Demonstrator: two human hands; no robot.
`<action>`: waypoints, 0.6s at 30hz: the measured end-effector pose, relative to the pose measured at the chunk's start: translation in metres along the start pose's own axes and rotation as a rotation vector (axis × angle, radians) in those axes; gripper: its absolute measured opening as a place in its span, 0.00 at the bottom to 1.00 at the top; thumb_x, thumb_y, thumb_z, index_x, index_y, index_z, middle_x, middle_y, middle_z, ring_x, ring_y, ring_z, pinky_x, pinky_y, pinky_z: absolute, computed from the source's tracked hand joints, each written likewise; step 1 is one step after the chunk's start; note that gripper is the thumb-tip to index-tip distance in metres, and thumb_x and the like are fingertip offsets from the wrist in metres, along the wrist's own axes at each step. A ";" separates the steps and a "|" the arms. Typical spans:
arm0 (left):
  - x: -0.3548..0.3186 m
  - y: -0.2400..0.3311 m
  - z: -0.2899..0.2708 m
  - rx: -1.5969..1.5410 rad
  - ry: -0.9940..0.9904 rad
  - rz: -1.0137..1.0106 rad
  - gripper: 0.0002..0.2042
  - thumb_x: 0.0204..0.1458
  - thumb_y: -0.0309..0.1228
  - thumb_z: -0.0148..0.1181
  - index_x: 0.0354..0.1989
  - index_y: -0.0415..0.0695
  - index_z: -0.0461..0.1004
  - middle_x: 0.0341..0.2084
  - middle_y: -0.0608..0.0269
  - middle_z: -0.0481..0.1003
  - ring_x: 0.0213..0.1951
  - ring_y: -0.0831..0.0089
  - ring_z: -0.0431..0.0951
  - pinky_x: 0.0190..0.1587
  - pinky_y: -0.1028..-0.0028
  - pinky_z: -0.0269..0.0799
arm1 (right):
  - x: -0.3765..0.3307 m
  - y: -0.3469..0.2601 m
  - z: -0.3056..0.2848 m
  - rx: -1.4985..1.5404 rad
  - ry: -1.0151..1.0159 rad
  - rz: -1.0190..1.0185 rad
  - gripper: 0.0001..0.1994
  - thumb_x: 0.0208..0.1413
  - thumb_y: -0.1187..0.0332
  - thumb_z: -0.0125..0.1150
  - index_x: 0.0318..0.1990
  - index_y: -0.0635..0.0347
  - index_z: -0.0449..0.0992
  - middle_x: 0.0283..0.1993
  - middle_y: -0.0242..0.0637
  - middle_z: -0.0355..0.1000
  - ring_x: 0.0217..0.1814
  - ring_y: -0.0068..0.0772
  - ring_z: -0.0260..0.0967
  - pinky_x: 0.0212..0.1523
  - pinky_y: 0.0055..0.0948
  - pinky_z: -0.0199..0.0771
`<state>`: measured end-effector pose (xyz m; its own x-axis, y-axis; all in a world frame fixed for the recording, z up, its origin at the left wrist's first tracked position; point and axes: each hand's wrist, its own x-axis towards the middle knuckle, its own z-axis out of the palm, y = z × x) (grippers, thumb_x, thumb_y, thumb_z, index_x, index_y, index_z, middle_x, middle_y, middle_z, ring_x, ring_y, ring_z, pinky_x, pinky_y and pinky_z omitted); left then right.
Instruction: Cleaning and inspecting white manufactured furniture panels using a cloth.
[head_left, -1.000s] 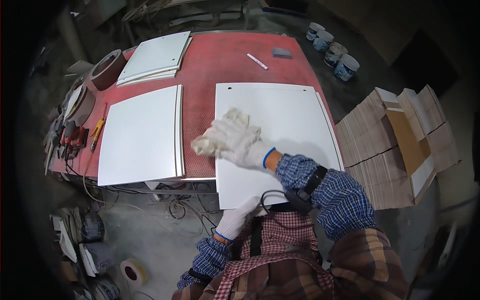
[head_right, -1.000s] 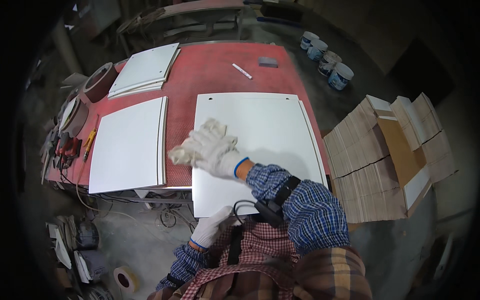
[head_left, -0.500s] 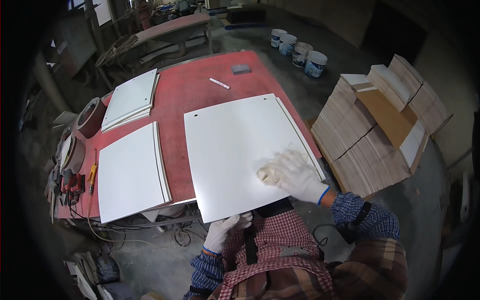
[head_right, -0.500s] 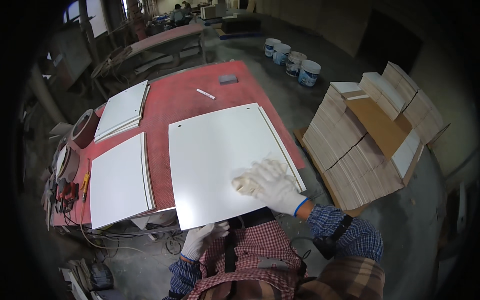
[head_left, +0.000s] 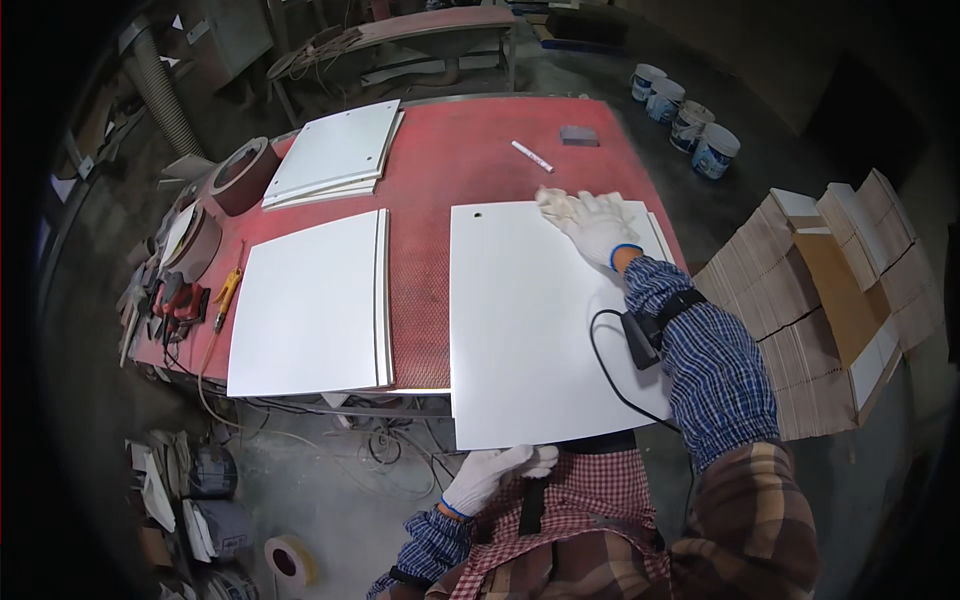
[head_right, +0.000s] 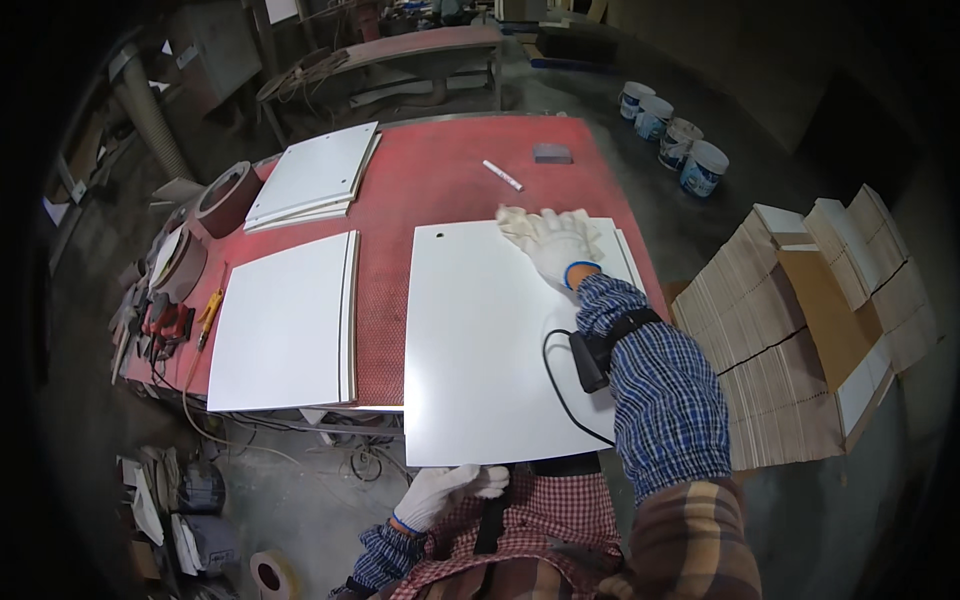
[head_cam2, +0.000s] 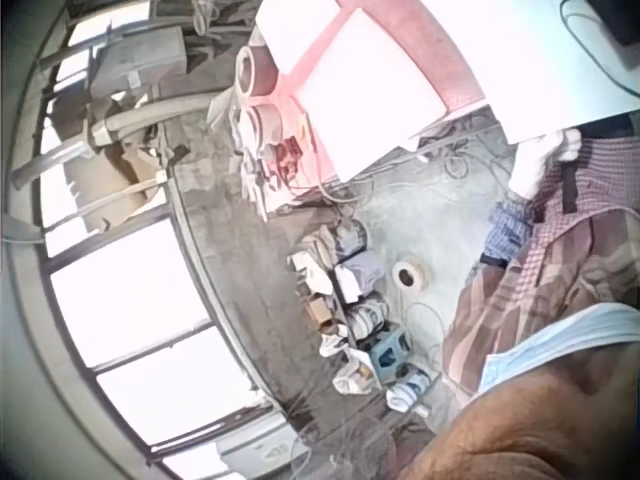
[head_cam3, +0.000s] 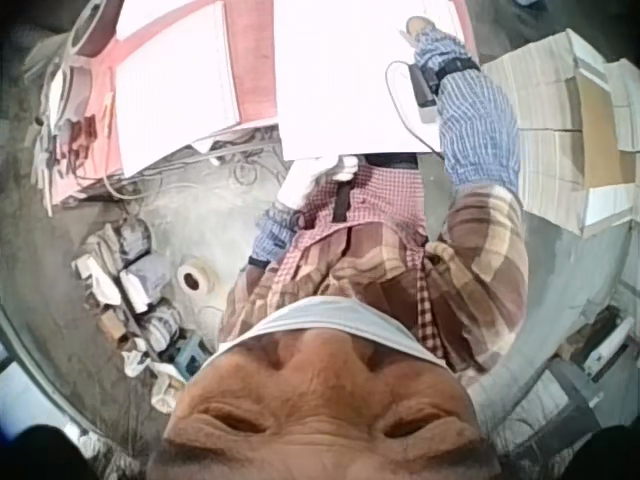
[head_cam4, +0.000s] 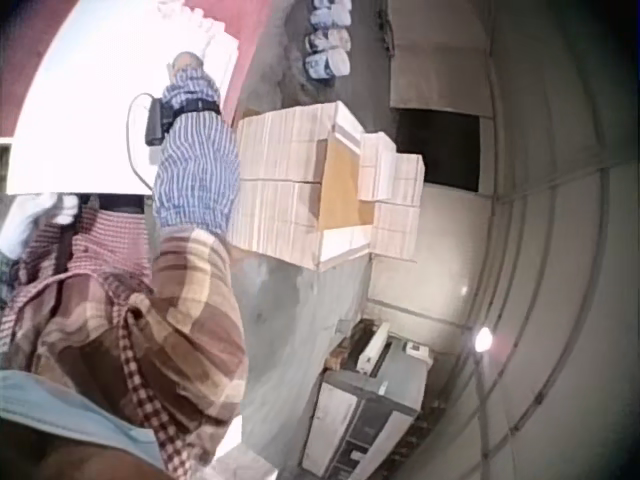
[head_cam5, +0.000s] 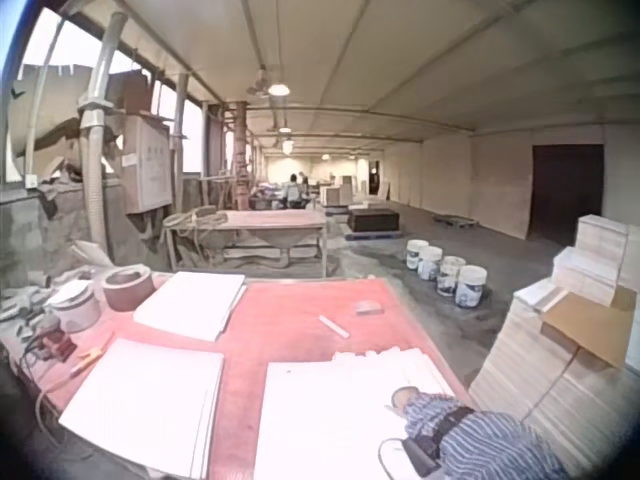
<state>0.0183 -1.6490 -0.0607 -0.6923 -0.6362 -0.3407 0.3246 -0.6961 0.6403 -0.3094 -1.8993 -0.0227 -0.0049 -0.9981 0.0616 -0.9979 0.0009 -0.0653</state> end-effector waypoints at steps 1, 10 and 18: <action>0.002 0.001 0.003 0.018 -0.029 -0.001 0.27 0.62 0.41 0.64 0.57 0.28 0.68 0.44 0.45 0.77 0.43 0.60 0.80 0.49 0.60 0.80 | 0.007 -0.014 0.015 -0.004 0.164 -0.063 0.30 0.66 0.47 0.46 0.69 0.54 0.65 0.70 0.48 0.62 0.73 0.54 0.55 0.76 0.53 0.41; 0.012 -0.007 -0.007 0.302 0.047 0.047 0.18 0.61 0.30 0.64 0.56 0.32 0.74 0.46 0.50 0.81 0.48 0.62 0.83 0.53 0.66 0.80 | -0.116 -0.178 0.019 0.255 0.229 -0.693 0.19 0.58 0.56 0.56 0.56 0.48 0.73 0.50 0.39 0.65 0.59 0.50 0.60 0.68 0.56 0.49; 0.012 -0.051 -0.049 1.043 -0.068 0.201 0.28 0.63 0.38 0.60 0.67 0.34 0.63 0.60 0.46 0.72 0.59 0.56 0.76 0.64 0.60 0.70 | -0.278 -0.123 -0.010 0.302 0.200 -0.514 0.23 0.52 0.54 0.62 0.54 0.49 0.75 0.59 0.41 0.65 0.68 0.51 0.58 0.74 0.60 0.48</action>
<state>0.0250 -1.6374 -0.1315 -0.7325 -0.6653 -0.1447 -0.2536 0.0693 0.9648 -0.1859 -1.6218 -0.0217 0.4295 -0.8355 0.3428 -0.8137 -0.5226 -0.2545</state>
